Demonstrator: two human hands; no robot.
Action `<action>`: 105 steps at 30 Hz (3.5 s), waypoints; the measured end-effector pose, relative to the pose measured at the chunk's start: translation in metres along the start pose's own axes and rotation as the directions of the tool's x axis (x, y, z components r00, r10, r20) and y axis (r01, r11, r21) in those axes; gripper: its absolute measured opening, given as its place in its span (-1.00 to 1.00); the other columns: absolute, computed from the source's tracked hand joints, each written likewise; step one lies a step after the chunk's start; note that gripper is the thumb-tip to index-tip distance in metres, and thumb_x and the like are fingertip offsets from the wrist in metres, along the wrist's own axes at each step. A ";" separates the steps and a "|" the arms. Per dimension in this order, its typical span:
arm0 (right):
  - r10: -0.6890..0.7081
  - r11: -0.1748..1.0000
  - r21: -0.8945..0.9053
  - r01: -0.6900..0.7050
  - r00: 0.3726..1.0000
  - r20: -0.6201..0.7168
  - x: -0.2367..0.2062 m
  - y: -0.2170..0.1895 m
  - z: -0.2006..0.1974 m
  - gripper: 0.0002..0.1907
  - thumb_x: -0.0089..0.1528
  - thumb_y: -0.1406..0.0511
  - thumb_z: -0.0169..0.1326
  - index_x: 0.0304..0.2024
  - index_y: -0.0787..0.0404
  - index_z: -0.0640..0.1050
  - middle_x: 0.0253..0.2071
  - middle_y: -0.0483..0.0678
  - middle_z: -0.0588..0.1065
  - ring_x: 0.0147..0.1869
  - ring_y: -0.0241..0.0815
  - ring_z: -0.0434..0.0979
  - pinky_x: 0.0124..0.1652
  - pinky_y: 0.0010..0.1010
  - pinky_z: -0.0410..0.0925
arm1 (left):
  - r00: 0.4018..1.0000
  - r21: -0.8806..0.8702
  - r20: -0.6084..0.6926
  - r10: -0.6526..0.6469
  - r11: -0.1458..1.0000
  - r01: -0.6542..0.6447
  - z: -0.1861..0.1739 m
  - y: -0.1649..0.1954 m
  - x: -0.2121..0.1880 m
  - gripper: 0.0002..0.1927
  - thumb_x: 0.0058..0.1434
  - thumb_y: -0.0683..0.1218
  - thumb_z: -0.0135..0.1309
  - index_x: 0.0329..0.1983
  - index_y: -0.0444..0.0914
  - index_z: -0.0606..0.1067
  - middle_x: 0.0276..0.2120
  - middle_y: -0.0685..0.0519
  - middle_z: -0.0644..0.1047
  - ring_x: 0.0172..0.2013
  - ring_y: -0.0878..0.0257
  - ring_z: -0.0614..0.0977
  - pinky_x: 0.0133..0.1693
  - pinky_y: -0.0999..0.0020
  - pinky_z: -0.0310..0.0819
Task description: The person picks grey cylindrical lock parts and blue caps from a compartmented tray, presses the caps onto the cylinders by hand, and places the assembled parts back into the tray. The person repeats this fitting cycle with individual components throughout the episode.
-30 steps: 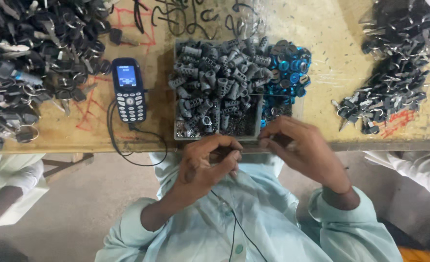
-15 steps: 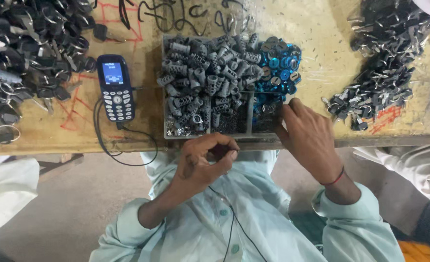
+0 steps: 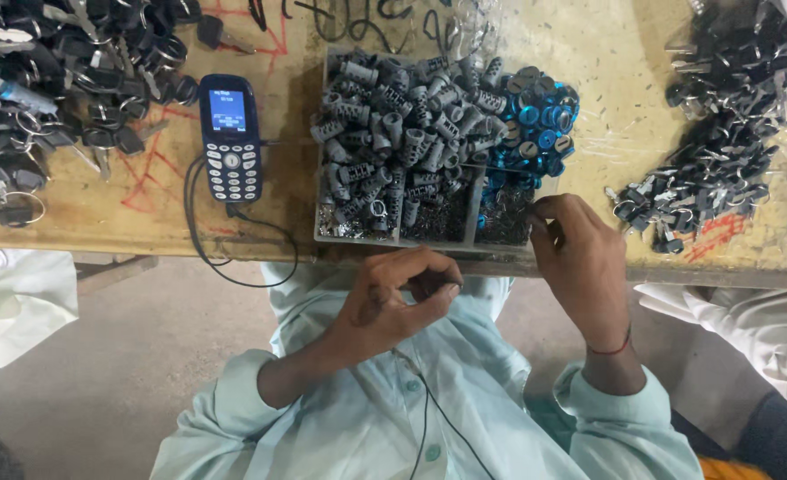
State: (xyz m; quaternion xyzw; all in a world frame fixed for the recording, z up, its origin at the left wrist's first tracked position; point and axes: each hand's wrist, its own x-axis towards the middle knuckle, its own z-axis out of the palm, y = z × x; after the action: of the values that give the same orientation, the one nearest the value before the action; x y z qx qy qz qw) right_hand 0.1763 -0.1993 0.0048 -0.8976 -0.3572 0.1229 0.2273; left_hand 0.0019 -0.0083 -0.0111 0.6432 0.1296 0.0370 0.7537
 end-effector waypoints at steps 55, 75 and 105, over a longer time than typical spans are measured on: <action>-0.343 0.913 0.253 0.321 0.938 0.050 0.053 -0.041 0.096 -0.77 0.25 0.46 0.15 -0.03 0.34 0.60 -0.12 0.14 0.57 -0.09 -0.02 0.65 -0.12 -0.34 0.48 | 0.994 -0.550 -0.023 0.105 0.829 -0.100 -0.040 -0.044 -0.034 -0.77 0.51 -0.05 0.12 0.01 -0.34 0.53 -0.29 0.08 0.60 -0.28 0.42 0.60 -0.20 0.45 0.51; -0.516 0.816 0.233 0.528 0.849 -0.116 0.021 -0.121 0.017 -0.73 0.18 0.52 0.28 -0.09 0.21 0.62 -0.04 0.07 0.59 -0.04 -0.10 0.68 -0.14 -0.38 0.53 | 0.953 -0.366 -0.161 -0.258 0.912 0.185 -0.041 0.026 -0.033 -0.74 0.24 -0.06 0.24 -0.16 -0.36 0.59 -0.39 0.12 0.61 -0.47 0.48 0.58 -0.41 0.54 0.50; -0.640 0.760 0.055 0.647 0.761 -0.111 0.015 -0.132 0.011 -0.72 0.03 0.56 0.32 -0.19 0.36 0.68 -0.24 0.02 0.58 -0.23 -0.14 0.63 -0.26 -0.37 0.47 | 0.883 0.151 -0.375 0.282 0.959 -0.242 -0.026 0.019 -0.044 -0.90 0.41 -0.26 0.18 -0.12 -0.35 0.47 -0.33 0.01 0.49 -0.36 0.34 0.54 -0.30 0.52 0.49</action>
State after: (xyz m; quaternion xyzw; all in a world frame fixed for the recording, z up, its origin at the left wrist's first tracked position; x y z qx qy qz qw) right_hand 0.1050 -0.1004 0.0599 -0.7135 -0.6278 0.0150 0.3107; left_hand -0.0443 0.0103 0.0103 0.6710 0.1915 0.2599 0.6675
